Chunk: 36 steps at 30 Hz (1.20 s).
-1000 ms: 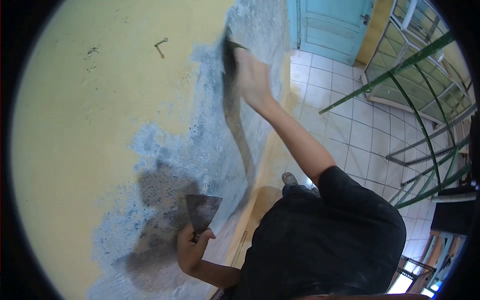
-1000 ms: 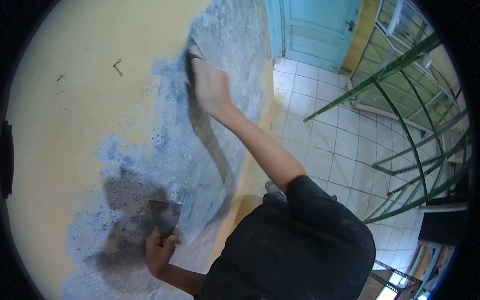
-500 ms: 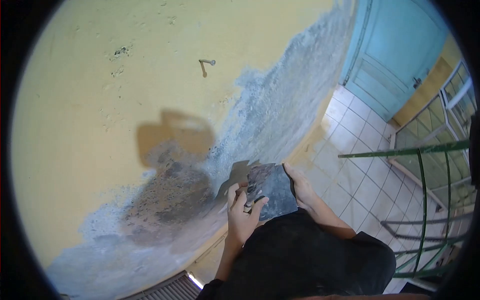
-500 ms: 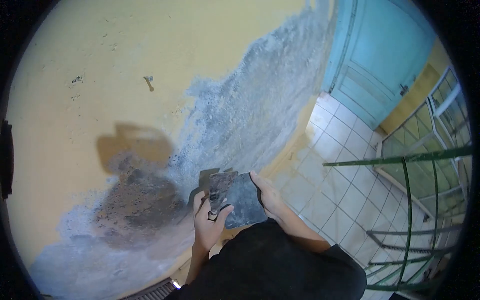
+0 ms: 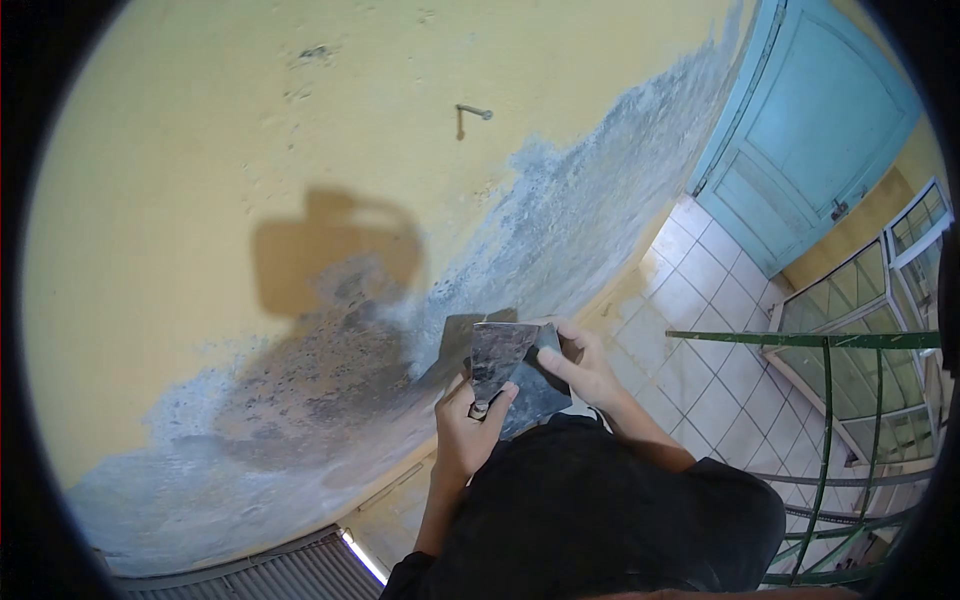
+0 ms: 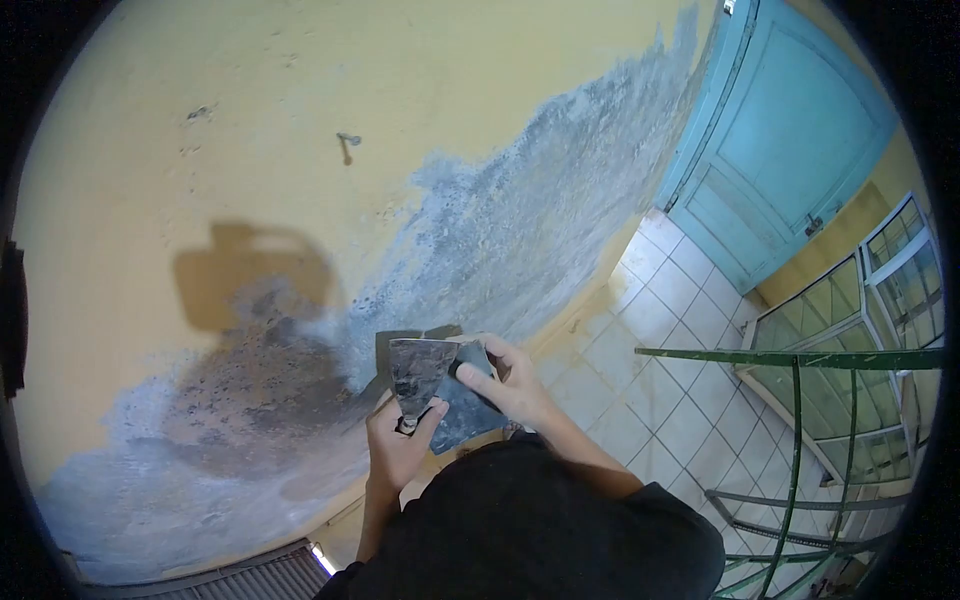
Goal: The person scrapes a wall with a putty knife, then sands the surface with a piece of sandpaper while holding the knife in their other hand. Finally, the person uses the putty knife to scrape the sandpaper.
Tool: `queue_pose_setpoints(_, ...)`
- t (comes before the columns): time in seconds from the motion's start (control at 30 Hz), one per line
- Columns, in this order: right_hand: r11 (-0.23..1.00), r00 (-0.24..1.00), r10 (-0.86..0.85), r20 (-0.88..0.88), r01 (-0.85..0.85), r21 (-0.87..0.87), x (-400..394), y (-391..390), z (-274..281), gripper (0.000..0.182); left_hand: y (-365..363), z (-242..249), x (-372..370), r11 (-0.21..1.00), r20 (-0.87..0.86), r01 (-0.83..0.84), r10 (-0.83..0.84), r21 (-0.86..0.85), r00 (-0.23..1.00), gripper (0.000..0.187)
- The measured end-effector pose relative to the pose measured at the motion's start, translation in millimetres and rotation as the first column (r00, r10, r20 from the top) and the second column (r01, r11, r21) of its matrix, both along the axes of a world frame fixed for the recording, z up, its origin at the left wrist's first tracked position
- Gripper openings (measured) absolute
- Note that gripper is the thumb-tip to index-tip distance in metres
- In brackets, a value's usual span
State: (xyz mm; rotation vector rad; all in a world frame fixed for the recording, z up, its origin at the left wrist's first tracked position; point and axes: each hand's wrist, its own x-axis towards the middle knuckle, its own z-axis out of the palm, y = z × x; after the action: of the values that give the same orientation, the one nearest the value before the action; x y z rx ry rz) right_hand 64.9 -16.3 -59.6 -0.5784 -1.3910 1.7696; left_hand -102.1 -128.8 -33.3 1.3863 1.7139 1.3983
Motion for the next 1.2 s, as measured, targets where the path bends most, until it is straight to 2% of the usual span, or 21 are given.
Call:
queue_pose_setpoints(0.2,0.981,0.989,0.147,-0.016,-0.148,-0.125,-3,1,10,0.051,-17,-7,-17,0.997,-0.026,0.079,-0.079,-0.015,0.996,0.02)
queue_pose_setpoints(0.27,0.98,0.979,0.196,0.059,-0.194,-0.033,-1,-1,13,0.055,-23,-12,-22,0.972,0.038,0.175,-0.171,-0.158,0.985,0.024)
queue_pose_setpoints(0.3,0.981,0.979,0.195,0.061,-0.194,-0.029,0,-4,17,0.055,-23,-11,-23,0.973,0.039,0.176,-0.172,-0.153,0.984,0.024)
queue_pose_setpoints(0.37,0.954,0.972,0.19,0.136,-0.216,0.208,3,-10,25,0.052,-23,-5,-22,0.977,0.008,0.188,-0.188,-0.103,0.982,0.026)
queue_pose_setpoints(0.4,0.952,0.97,0.198,0.144,-0.225,0.209,3,-9,24,0.052,-23,-10,-23,0.979,0.015,0.18,-0.18,-0.099,0.984,0.026)
queue_pose_setpoints(0.47,0.839,0.962,0.168,0.214,-0.254,0.481,3,-5,24,0.04,-21,-19,-25,0.96,-0.014,0.191,-0.198,-0.206,0.98,0.026)
queue_pose_setpoints(0.5,0.836,0.96,0.183,0.214,-0.266,0.48,3,-4,24,0.04,-20,-22,-22,0.962,-0.013,0.177,-0.184,-0.207,0.983,0.026)
queue_pose_setpoints(0.57,0.77,0.96,0.064,0.274,-0.222,0.598,0,-1,27,0.028,-15,-22,-15,0.983,-0.077,0.15,-0.159,-0.106,0.984,0.027)
queue_pose_setpoints(0.67,0.816,0.978,0.082,0.191,-0.176,0.551,3,9,27,0.02,-7,-16,-1,0.989,-0.092,0.144,-0.145,-0.016,0.985,0.031)
queue_pose_setpoints(0.7,0.812,0.976,0.108,0.188,-0.196,0.55,7,13,29,0.02,-4,-13,7,0.993,-0.093,0.118,-0.119,-0.018,0.988,0.031)
queue_pose_setpoints(0.77,0.827,0.993,0.001,0.118,-0.067,0.557,18,23,37,0.017,5,-6,25,0.989,-0.1,0.017,-0.032,-0.144,0.994,0.045)
queue_pose_setpoints(0.8,0.824,0.993,0.037,0.116,-0.096,0.558,28,30,38,0.017,12,-8,36,0.989,-0.103,-0.02,0.005,-0.144,0.995,0.045)
queue_pose_setpoints(0.87,0.939,0.996,0.003,0.089,-0.034,0.343,55,51,40,0.026,27,-13,65,0.989,0.163,-0.147,0.139,0.035,0.977,0.062)
queue_pose_setpoints(0.9,0.934,0.994,0.051,0.096,-0.082,0.348,65,65,44,0.026,35,-13,74,0.98,0.17,-0.195,0.186,0.039,0.968,0.062)
queue_pose_setpoints(0.97,0.994,0.982,0.002,-0.19,0.019,0.107,84,94,53,0.033,50,-7,90,0.972,0.188,-0.165,0.196,-0.166,0.962,0.065)
queue_pose_setpoints(1.0,0.993,0.982,0.052,-0.184,-0.032,0.112,94,112,52,0.033,59,-5,104,0.951,0.138,-0.24,0.269,-0.196,0.953,0.055)
queue_pose_setpoints(1.03,0.985,0.986,0.024,-0.166,0.004,0.17,105,133,48,0.032,65,-13,118,0.939,0.14,-0.284,0.313,-0.195,0.939,0.055)
queue_pose_setpoints(1.07,0.973,0.988,-0.008,-0.156,0.043,0.228,114,150,46,0.032,70,-30,131,0.912,0.128,-0.404,0.411,-0.074,0.903,0.048)
queue_pose_setpoints(1.1,0.973,0.988,0.035,-0.154,0.002,0.23,122,163,47,0.032,73,-42,144,0.857,0.126,-0.513,0.504,0.047,0.854,0.041)
queue_pose_setpoints(1.13,0.971,0.985,0.142,-0.099,-0.119,0.207,128,176,49,0.029,74,-47,157,0.834,0.134,-0.55,0.54,0.048,0.831,0.041)
queue_pose_setpoints(1.2,0.941,0.953,0.301,0.027,-0.302,0.156,134,191,45,0.027,73,-54,183,0.64,0.381,-0.767,0.7,0.039,0.604,0.03)
